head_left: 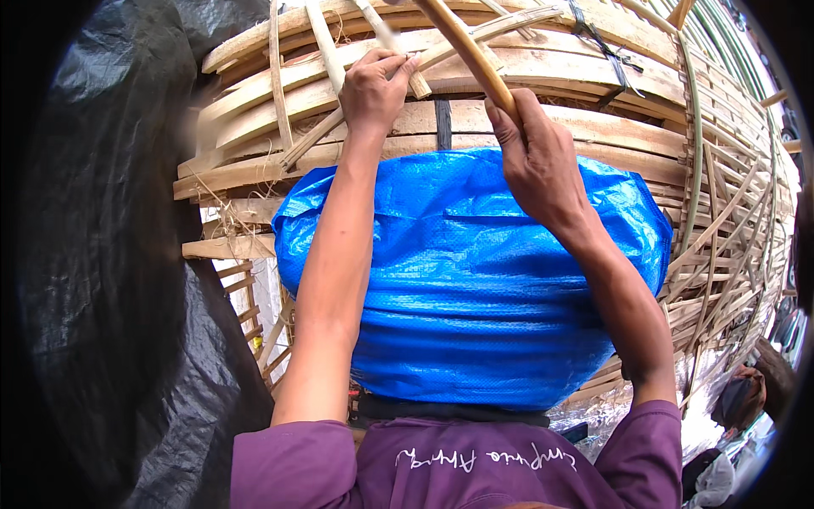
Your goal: The person positions bamboo strips over a wooden frame and drives nails into the bamboo strips using a hammer.
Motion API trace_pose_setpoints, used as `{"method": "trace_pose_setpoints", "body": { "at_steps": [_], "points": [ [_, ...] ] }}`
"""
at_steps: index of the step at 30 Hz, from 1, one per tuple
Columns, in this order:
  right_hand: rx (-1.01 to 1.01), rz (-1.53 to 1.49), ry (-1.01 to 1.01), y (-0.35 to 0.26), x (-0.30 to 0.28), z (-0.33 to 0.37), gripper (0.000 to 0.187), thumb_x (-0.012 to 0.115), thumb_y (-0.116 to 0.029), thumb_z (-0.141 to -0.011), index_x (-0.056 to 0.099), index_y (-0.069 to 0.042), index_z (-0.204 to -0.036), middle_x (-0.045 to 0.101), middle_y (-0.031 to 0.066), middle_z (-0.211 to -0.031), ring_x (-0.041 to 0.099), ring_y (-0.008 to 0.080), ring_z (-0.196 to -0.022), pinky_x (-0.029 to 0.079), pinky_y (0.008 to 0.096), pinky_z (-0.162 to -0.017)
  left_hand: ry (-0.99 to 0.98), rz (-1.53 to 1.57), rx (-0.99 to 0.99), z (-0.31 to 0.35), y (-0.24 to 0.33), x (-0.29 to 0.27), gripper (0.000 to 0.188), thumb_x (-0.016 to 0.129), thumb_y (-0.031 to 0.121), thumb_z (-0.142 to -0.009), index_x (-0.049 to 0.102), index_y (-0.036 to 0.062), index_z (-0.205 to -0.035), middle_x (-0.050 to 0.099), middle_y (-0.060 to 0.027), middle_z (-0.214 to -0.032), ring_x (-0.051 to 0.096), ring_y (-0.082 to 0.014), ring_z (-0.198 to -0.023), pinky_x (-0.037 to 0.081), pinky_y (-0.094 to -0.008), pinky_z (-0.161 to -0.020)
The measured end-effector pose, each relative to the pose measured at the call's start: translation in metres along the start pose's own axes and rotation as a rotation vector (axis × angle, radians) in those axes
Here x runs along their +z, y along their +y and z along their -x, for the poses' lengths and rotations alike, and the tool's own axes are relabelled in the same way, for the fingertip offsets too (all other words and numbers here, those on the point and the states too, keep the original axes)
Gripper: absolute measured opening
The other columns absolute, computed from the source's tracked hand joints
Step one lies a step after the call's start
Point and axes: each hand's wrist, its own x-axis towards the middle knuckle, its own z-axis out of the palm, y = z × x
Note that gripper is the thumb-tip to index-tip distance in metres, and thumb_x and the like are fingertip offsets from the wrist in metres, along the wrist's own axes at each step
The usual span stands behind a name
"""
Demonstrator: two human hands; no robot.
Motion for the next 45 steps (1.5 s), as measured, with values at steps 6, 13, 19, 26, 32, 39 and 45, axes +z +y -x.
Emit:
{"method": "trace_pose_setpoints", "body": {
  "at_steps": [6,13,19,26,32,39,45],
  "points": [
    [0.004,0.078,-0.111,0.023,0.013,0.004,0.020,0.053,-0.018,-0.099,0.048,0.000,-0.094,0.055,0.0273,-0.061,0.057,0.0474,-0.060,0.040,0.0541,-0.053,-0.034,0.003,-0.042,0.002,-0.002,-0.001,0.024,0.074,0.035,-0.083,0.078,0.0124,-0.089,0.072,-0.0010,-0.093,0.069,-0.0254,-0.086,0.054,-0.0371,-0.075],
    [0.085,0.120,-0.146,0.031,0.017,0.007,0.019,0.053,-0.019,-0.099,0.048,0.000,-0.098,0.056,0.0277,-0.065,0.058,0.0480,-0.062,0.040,0.0557,-0.054,0.007,0.014,0.028,0.001,-0.006,0.002,0.023,0.075,0.034,-0.083,0.078,0.0118,-0.088,0.072,-0.0011,-0.093,0.069,-0.0248,-0.085,0.054,-0.0364,-0.073],
    [-0.027,0.001,-0.027,0.011,0.006,0.001,0.021,0.052,-0.020,-0.100,0.048,0.000,-0.097,0.055,0.0287,-0.061,0.056,0.0488,-0.058,0.040,0.0550,-0.054,0.007,-0.006,-0.005,0.001,0.000,0.002,0.023,0.074,0.035,-0.083,0.078,0.0134,-0.090,0.072,-0.0007,-0.095,0.069,-0.0255,-0.087,0.054,-0.0375,-0.075],
    [-0.017,0.022,-0.071,0.012,0.007,0.001,0.020,0.053,-0.019,-0.100,0.048,0.000,-0.095,0.057,0.0268,-0.063,0.057,0.0469,-0.060,0.040,0.0533,-0.052,-0.028,0.025,-0.080,0.001,0.001,-0.001,0.025,0.074,0.037,-0.083,0.078,0.0133,-0.088,0.072,-0.0003,-0.096,0.069,-0.0255,-0.088,0.054,-0.0379,-0.075],
    [0.039,0.086,-0.129,0.028,0.016,0.003,0.020,0.052,-0.020,-0.100,0.049,0.000,-0.098,0.057,0.0278,-0.064,0.057,0.0483,-0.060,0.040,0.0555,-0.053,-0.015,-0.001,-0.023,0.003,-0.010,0.000,0.025,0.074,0.037,-0.083,0.078,0.0135,-0.089,0.072,-0.0012,-0.097,0.069,-0.0265,-0.087,0.054,-0.0380,-0.075],
    [0.044,0.112,-0.109,0.027,0.012,0.006,0.022,0.054,-0.020,-0.099,0.048,0.001,-0.094,0.055,0.0277,-0.060,0.056,0.0485,-0.058,0.039,0.0547,-0.052,0.001,-0.008,-0.025,0.002,-0.002,0.002,0.024,0.074,0.036,-0.084,0.078,0.0130,-0.088,0.072,0.0000,-0.095,0.069,-0.0262,-0.085,0.053,-0.0382,-0.073],
    [-0.047,0.007,-0.010,0.004,0.000,-0.002,0.021,0.053,-0.019,-0.099,0.048,0.001,-0.094,0.057,0.0289,-0.065,0.058,0.0476,-0.061,0.041,0.0538,-0.053,0.003,0.006,-0.021,-0.001,0.001,0.001,0.023,0.074,0.034,-0.084,0.078,0.0120,-0.088,0.072,-0.0018,-0.096,0.069,-0.0263,-0.086,0.054,-0.0368,-0.075]
  ]
}}
